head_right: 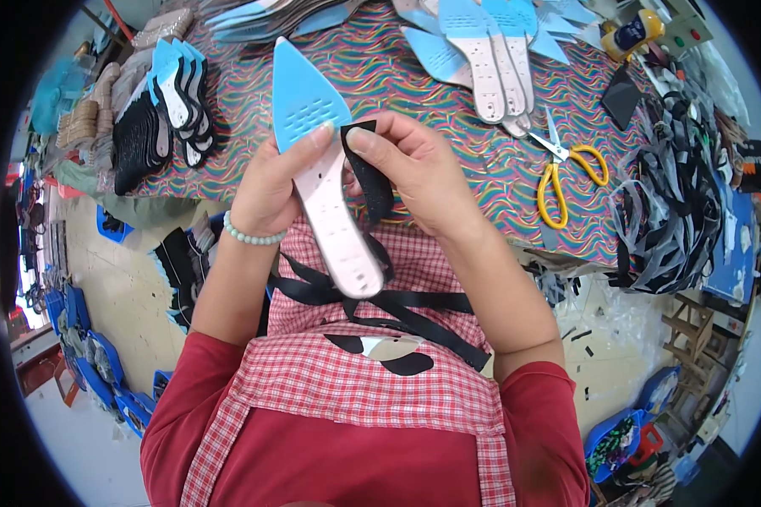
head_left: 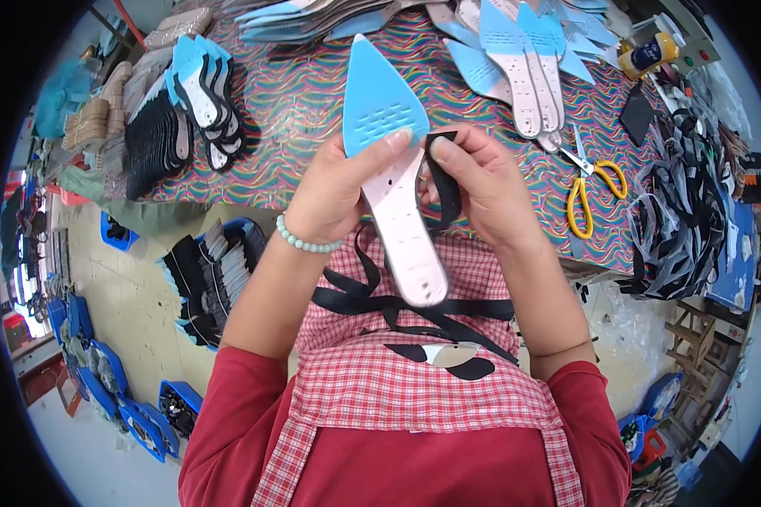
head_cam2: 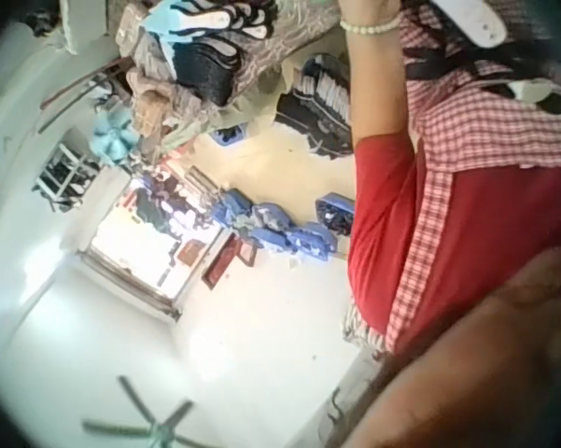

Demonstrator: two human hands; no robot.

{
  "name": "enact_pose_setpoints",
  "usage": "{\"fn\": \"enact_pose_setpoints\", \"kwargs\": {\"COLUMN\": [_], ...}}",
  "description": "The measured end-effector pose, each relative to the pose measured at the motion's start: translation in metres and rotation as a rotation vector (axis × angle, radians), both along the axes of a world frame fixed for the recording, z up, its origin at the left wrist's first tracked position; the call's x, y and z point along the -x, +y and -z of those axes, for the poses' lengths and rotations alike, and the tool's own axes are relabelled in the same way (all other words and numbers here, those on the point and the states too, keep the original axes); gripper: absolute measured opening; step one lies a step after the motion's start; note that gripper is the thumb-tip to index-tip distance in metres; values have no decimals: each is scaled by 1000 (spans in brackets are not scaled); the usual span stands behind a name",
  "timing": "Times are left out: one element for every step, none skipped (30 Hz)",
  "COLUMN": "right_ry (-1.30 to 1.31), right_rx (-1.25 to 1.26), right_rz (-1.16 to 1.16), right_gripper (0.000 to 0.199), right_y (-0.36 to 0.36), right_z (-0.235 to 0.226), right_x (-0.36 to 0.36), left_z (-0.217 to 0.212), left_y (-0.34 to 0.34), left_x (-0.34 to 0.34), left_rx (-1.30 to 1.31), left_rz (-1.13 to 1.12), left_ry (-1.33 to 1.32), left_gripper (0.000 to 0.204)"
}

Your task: The person assembles shoe components by wrapping a black strap around a light blue insole and a pink sole piece. They use yellow-handled scissors to trim the excess strap material flush with the insole edge. The finished units are placed on a pile on the table.

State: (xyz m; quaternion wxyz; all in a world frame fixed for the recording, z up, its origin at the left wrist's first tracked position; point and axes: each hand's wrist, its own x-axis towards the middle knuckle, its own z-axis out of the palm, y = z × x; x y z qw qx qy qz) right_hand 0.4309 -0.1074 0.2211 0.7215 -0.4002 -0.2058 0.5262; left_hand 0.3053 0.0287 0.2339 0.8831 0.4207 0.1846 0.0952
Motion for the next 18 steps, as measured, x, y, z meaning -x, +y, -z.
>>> {"fn": "enact_pose_setpoints", "kwargs": {"right_ry": [-65, -131, -200, -194, -183, -177, -170, -191, -198, -204, -211, -182, -186, -189, -194, -283, -373, -464], "right_rx": [10, 21, 28, 38, 49, 60, 71, 100, 85, 70, 55, 17, 12, 7, -1, 17, 36, 48], "right_rz": [72, 145, 220, 224, 229, 237, 245, 227, 249, 271, 292, 329, 366, 404, 440, 446, 452, 455], "right_gripper": [16, 15, 14, 14, 14, 15, 15, 17, 17, 17, 17, 18, 18, 17, 17, 16, 15, 15], "right_y": [0, 0, -2, -4, -3, -3, -3, -5, -5, -5, -4, -1, 1, 1, 2, 1, -2, -3], "right_z": [0, -1, -3, -7, -8, -9, -11, -13, -13, -13, -13, -12, -10, -6, -4, -3, -2, -2], "right_x": [5, 12, 18, 21, 23, 25, 27, 28, 29, 32, 34, 36, 37, 39, 40, 41, 43, 43], "left_z": [-1, -1, 0, 1, 1, -1, -3, -3, -4, -4, -4, -4, -3, -3, -5, -7, -9, -10], "left_y": [-3, -6, -9, -15, -18, -20, -22, -24, -24, -24, -25, -26, -28, -29, -29, -31, -31, -29], "left_x": [5, 10, 13, 15, 17, 18, 18, 19, 20, 20, 20, 20, 20, 21, 22, 24, 26, 26], "left_rx": [12, 25, 33, -28, -43, -57, -70, -53, -71, -88, -106, -123, -140, -156, -211, -266, -321, -425], "left_rz": [-43, -84, -124, -200, -221, -239, -257, -251, -254, -256, -259, -271, -283, -294, -294, -293, -291, -276], "left_ry": [7, 14, 20, 44, 29, 10, -9, -8, -7, -6, -4, -14, -23, -32, -29, -27, -24, -50], "left_gripper": [18, 18, 18, 21, 19, 18, 17, 16, 16, 15, 15, 14, 14, 14, 14, 14, 14, 15]}}
